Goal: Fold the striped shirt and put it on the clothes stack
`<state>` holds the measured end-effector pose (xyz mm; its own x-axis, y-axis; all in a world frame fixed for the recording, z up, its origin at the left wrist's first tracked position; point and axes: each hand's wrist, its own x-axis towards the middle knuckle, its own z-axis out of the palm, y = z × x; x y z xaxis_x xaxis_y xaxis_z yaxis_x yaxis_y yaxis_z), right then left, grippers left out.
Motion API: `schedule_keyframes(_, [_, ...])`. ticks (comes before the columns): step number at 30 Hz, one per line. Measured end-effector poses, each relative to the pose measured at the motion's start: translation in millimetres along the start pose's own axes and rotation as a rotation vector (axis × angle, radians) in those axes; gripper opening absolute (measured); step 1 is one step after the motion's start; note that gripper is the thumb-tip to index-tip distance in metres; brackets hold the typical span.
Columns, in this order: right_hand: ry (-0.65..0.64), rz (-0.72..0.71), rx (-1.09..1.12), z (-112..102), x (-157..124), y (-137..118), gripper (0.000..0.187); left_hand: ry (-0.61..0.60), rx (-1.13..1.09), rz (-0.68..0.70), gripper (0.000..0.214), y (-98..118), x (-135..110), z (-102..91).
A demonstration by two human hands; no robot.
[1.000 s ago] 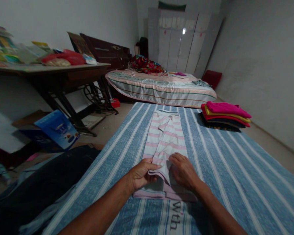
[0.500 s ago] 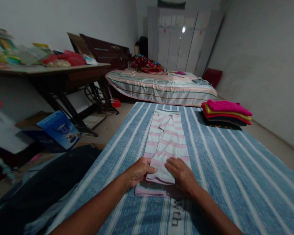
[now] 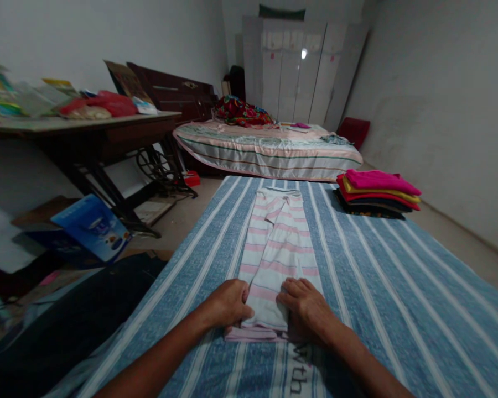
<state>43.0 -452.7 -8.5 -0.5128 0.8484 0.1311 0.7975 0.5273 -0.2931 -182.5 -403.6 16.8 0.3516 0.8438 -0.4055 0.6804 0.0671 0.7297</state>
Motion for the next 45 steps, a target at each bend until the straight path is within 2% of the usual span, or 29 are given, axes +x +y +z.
schedule_keyframes(3, [-0.036,-0.023,0.069,-19.6,3.0,-0.8,0.025,0.220,0.216,0.122,0.019,8.3,7.5,-9.2])
schedule_keyframes(5, [0.028,0.003,0.091,-28.8,12.2,4.6,0.031,0.323,0.364,0.136,0.015,20.3,16.2,-9.4])
schedule_keyframes(7, [0.134,0.071,0.059,-31.5,27.1,15.3,0.033,0.362,0.471,0.194,0.014,34.4,27.3,-2.2])
schedule_keyframes(9, [0.198,0.161,-0.009,-27.2,43.3,29.7,0.032,0.365,0.552,0.288,0.019,45.6,39.9,10.5])
schedule_keyframes(11, [0.205,0.274,-0.090,-17.1,54.8,45.0,0.031,0.357,0.602,0.350,0.027,49.3,52.4,24.7])
schedule_keyframes(15, [0.182,0.418,-0.154,7.4,55.4,68.2,0.032,0.328,0.614,0.337,0.042,36.4,69.2,42.5])
schedule_keyframes(19, [0.194,0.419,-0.133,18.3,45.9,75.9,0.037,0.255,0.619,0.316,0.055,25.0,70.7,42.5])
schedule_keyframes(30, [0.238,0.418,-0.152,22.7,42.0,83.5,0.044,0.111,0.686,0.256,0.075,34.5,64.7,32.1])
schedule_keyframes(32, [0.244,0.418,-0.162,23.5,41.9,83.7,0.043,0.118,0.712,0.247,0.079,34.6,65.8,32.4])
schedule_keyframes(34, [0.249,0.425,-0.165,23.6,42.6,82.4,0.042,0.173,0.732,0.254,0.079,35.9,67.8,34.1])
schedule_keyframes(39, [0.295,0.409,-0.168,24.7,44.2,76.9,0.044,0.342,0.773,0.356,0.058,42.2,79.2,41.3])
schedule_keyframes(45, [0.248,0.388,-0.146,26.8,43.8,71.5,0.042,0.263,0.767,0.352,0.060,31.4,95.1,49.8])
